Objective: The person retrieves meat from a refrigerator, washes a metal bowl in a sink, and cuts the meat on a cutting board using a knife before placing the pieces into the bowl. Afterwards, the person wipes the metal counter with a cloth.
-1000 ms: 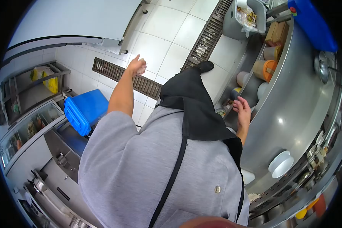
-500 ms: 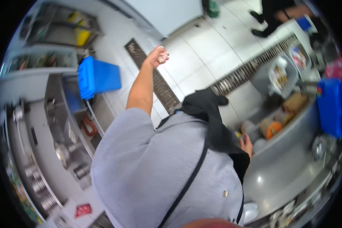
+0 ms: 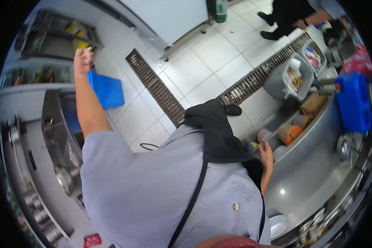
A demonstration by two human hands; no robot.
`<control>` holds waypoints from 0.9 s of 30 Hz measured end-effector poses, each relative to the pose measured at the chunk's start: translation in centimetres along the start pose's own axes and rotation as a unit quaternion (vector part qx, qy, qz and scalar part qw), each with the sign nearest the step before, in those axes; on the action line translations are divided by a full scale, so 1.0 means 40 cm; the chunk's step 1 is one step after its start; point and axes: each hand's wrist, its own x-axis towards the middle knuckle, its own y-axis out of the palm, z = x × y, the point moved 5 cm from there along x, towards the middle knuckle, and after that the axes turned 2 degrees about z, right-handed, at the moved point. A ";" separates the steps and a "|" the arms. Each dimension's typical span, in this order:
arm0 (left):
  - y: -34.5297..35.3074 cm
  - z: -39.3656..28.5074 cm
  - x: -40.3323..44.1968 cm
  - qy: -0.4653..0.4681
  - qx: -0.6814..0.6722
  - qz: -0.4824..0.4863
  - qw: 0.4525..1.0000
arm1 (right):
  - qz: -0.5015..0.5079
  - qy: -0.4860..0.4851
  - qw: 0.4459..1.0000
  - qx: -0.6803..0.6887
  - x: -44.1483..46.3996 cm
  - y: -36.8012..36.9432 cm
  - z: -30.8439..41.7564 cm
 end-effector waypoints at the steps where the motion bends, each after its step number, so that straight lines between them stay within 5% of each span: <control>1: 0.024 0.023 0.016 -0.006 0.040 -0.008 0.999 | -0.016 0.005 1.000 -0.001 -0.004 0.000 0.014; 8: 0.194 0.555 0.072 -0.215 0.049 0.113 0.969 | -0.092 -0.023 0.995 0.031 -0.005 0.014 -0.011; 13: 0.389 0.878 -0.146 -0.369 0.126 0.154 0.908 | -0.140 -0.005 0.989 -0.043 -0.073 0.048 0.006; 20: 0.504 1.027 -0.384 -0.482 0.203 0.284 0.804 | -0.162 0.023 0.981 0.106 -0.206 0.101 0.025; 23: 0.481 1.068 -0.413 -0.491 0.313 0.344 0.736 | -0.172 0.034 0.971 0.160 -0.240 0.086 0.046; 27: 0.462 1.084 -0.412 -0.447 0.400 0.349 0.720 | -0.199 0.057 0.963 0.170 -0.265 0.059 0.073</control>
